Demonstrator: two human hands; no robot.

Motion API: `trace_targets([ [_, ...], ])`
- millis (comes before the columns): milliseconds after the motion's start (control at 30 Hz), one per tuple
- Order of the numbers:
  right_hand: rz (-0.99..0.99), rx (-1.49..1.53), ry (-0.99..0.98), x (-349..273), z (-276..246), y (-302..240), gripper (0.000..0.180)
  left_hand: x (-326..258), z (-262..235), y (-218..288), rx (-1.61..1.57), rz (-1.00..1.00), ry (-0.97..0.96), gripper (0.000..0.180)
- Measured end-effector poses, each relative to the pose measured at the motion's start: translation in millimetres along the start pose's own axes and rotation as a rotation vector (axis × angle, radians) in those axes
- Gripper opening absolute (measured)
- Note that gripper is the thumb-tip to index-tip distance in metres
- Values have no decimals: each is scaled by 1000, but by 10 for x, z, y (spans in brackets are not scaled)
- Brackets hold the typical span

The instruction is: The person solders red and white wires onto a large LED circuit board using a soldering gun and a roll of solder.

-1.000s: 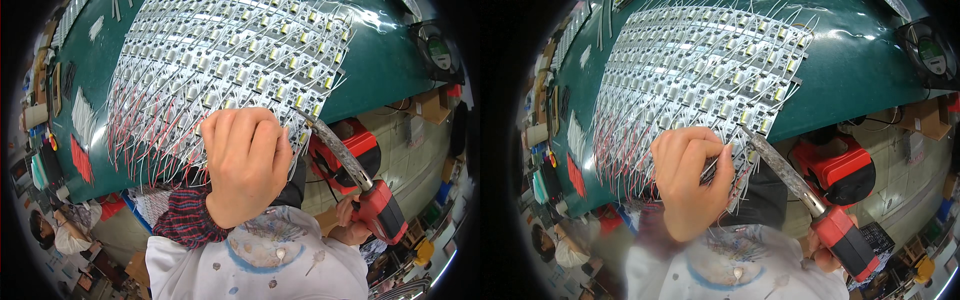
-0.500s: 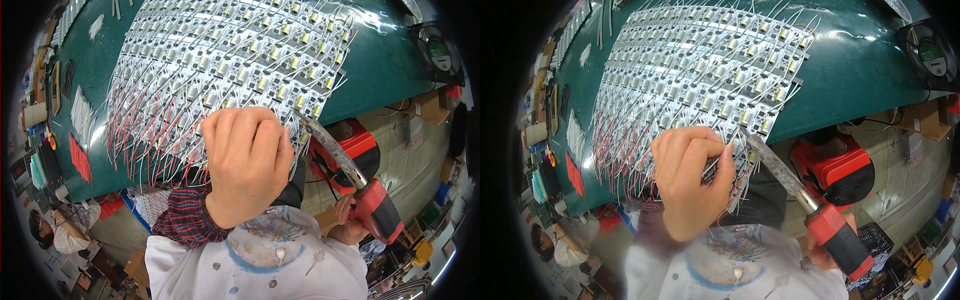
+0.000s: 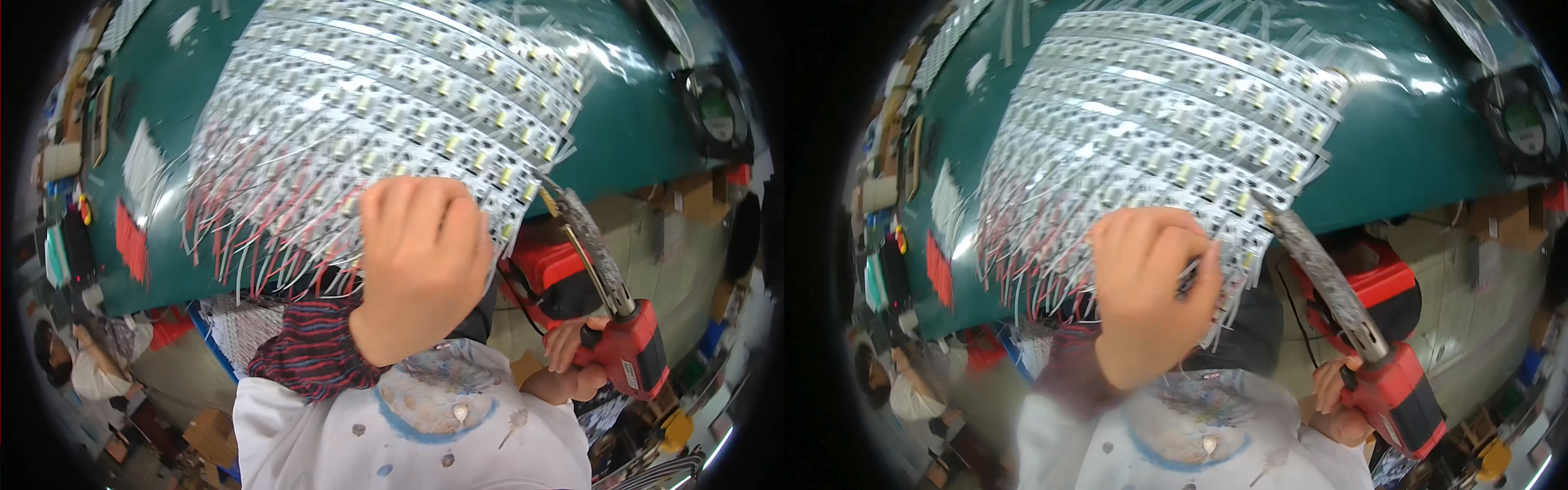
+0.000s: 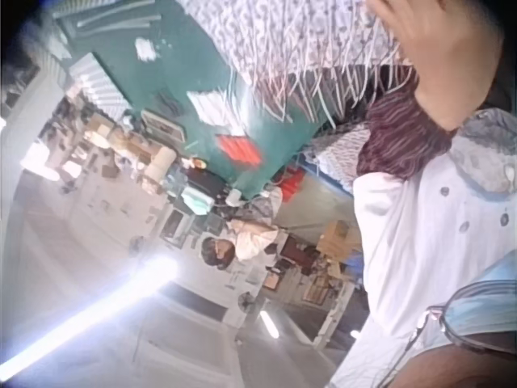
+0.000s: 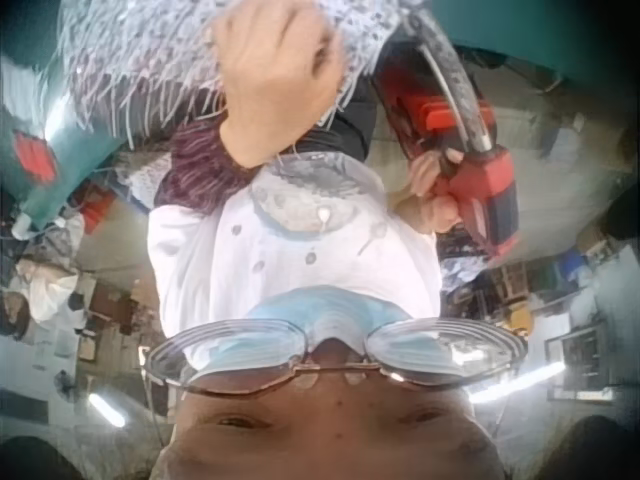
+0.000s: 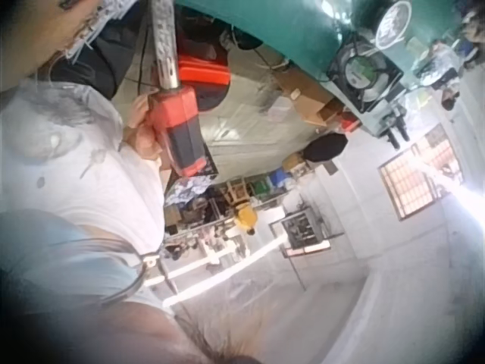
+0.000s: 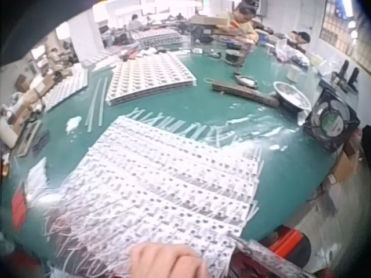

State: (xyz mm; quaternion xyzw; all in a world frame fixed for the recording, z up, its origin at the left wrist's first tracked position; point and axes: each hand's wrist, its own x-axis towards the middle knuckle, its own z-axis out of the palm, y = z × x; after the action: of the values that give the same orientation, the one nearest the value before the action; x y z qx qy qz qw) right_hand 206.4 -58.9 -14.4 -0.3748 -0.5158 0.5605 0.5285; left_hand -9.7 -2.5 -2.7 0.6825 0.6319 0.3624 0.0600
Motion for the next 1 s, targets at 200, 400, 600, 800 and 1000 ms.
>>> trace_targets([
  [200, -113, 161, -86, -70, -153, 80, 66, 2, -493, -274, 137, 30, 125, 15],
  [400, -37, 166, 61, 56, -25, 246, 64, -226, -1633, -1577, 852, -121, 31, 12],
  [600, -33, 169, 139, 13, 70, 183, 64, -157, -1749, -1934, 877, 54, -143, 13],
  [800, -3, 143, 96, -20, -53, 170, 61, -131, -1790, -1933, 764, 25, -84, 12],
  [1000, 9, 90, 107, -23, -26, 85, 61, -34, -1768, -1791, 572, -37, 161, 10],
])
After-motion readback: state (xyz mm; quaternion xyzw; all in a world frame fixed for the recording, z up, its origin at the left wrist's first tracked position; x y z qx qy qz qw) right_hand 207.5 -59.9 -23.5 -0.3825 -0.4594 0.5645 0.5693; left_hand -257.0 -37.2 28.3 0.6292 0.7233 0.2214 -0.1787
